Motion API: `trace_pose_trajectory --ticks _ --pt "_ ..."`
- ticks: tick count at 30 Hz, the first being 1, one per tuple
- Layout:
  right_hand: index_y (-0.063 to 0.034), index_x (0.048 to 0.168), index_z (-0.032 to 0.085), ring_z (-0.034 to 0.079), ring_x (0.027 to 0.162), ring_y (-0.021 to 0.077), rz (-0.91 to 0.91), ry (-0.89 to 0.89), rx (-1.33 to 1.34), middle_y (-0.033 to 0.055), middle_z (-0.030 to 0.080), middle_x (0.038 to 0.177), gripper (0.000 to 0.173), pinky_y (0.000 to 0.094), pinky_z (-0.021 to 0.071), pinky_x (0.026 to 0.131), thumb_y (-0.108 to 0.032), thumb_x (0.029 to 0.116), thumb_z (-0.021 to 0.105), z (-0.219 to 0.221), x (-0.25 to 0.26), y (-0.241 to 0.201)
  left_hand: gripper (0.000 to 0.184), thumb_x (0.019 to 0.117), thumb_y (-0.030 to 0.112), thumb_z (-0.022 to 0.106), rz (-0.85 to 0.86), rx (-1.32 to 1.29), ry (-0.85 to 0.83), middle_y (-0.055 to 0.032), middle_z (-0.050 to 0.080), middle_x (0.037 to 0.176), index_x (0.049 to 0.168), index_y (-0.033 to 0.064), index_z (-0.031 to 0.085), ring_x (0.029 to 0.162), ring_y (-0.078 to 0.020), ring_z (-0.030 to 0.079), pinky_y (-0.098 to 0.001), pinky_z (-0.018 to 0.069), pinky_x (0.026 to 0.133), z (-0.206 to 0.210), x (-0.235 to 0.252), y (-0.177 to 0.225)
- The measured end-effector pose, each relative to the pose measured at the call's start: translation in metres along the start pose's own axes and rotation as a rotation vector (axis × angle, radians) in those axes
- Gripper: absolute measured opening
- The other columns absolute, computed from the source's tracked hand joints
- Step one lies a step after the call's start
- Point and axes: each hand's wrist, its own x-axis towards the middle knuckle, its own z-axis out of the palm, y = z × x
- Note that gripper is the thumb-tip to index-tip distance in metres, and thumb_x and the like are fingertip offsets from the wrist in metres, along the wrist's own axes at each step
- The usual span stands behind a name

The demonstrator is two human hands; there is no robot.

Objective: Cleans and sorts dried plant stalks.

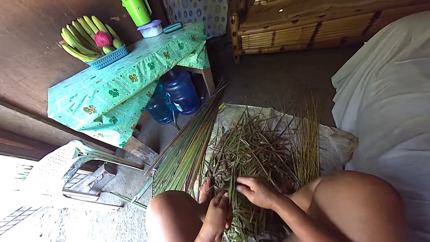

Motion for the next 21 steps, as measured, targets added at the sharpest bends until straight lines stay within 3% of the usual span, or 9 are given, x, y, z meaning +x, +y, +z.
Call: trace_pose_trajectory --ticks 2,5,9,10,12,14,18,21 --pt "-0.0014 0.099 0.069 0.068 0.084 0.0327 0.031 0.013 -0.04 0.0164 0.068 0.087 0.036 0.0529 0.0524 0.076 -0.031 0.1046 0.049 -0.004 0.005 0.0 0.031 0.1135 0.018 0.027 0.008 -0.012 0.004 0.0058 0.039 0.053 0.1 0.0065 0.052 0.038 -0.0007 0.035 -0.0148 0.032 0.036 -0.001 -0.003 -0.001" --pt "-0.003 0.124 0.071 0.071 0.103 0.0352 0.162 0.092 0.002 0.0192 0.074 0.107 0.039 0.0574 0.0526 0.093 -0.03 0.1067 0.048 -0.012 0.008 0.005 0.032 0.1134 0.018 0.028 -0.012 0.024 -0.025 0.0057 0.04 0.053 0.095 0.0073 0.052 0.037 -0.0006 0.035 -0.0146 0.0319 0.036 -0.004 -0.013 -0.003" --pt "-0.0043 0.128 0.068 0.068 0.104 0.034 0.409 0.231 0.136 0.0196 0.071 0.109 0.039 0.0575 0.0495 0.096 -0.029 0.109 0.046 -0.033 0.018 0.031 0.03 0.1119 0.016 0.031 0.011 0.071 -0.042 0.0062 0.041 0.053 0.093 0.0085 0.054 0.038 -0.0001 0.035 -0.0142 0.0312 0.036 -0.007 -0.026 -0.015" --pt "-0.003 0.127 0.068 0.068 0.097 0.0312 0.45 0.311 0.191 0.0187 0.071 0.105 0.037 0.0545 0.0509 0.092 -0.027 0.1092 0.046 -0.036 0.019 0.037 0.03 0.1117 0.015 0.032 0.014 0.091 -0.042 0.0064 0.042 0.053 0.093 0.009 0.054 0.038 0.0 0.036 -0.0143 0.0316 0.037 -0.008 -0.028 -0.017" --pt "-0.0029 0.123 0.068 0.058 0.071 0.019 0.482 0.382 0.285 0.0099 0.063 0.084 0.034 0.0408 0.0501 0.071 -0.025 0.1098 0.046 -0.036 0.02 0.043 0.028 0.1112 0.014 0.032 0.026 0.124 -0.031 0.0064 0.042 0.053 0.093 0.0096 0.053 0.039 -0.0005 0.037 -0.0149 0.0325 0.037 -0.009 -0.029 -0.019" --pt "-0.0013 0.126 0.065 0.051 0.058 0.0114 0.477 0.269 0.45 0.0044 0.058 0.075 0.033 0.0301 0.0458 0.058 -0.023 0.1098 0.045 -0.033 0.014 0.024 0.027 0.1116 0.015 0.033 0.034 0.145 -0.009 0.0051 0.045 0.054 0.095 0.0085 0.054 0.039 -0.0016 0.039 -0.0158 0.0351 0.038 -0.009 -0.025 -0.018" --pt "-0.0045 0.131 0.061 0.047 0.049 0.0051 0.463 -0.051 0.788 -0.0018 0.055 0.067 0.033 0.0198 0.0384 0.045 -0.023 0.1099 0.043 -0.014 -0.001 -0.013 0.027 0.112 0.015 0.032 0.054 0.171 -0.014 0.0032 0.049 0.055 0.103 0.0051 0.055 0.041 -0.0041 0.046 -0.0182 0.0425 0.04 -0.005 -0.011 -0.014" --pt "-0.0052 0.132 0.061 0.047 0.05 0.0043 0.415 0.01 0.867 -0.0028 0.055 0.068 0.032 0.019 0.0389 0.045 -0.021 0.1098 0.043 -0.013 0.004 -0.009 0.031 0.1123 0.019 0.03 0.037 0.147 -0.067 0.0019 0.056 0.061 0.103 0.0053 0.057 0.047 -0.0054 0.054 -0.0199 0.0492 0.046 -0.007 -0.013 -0.018"
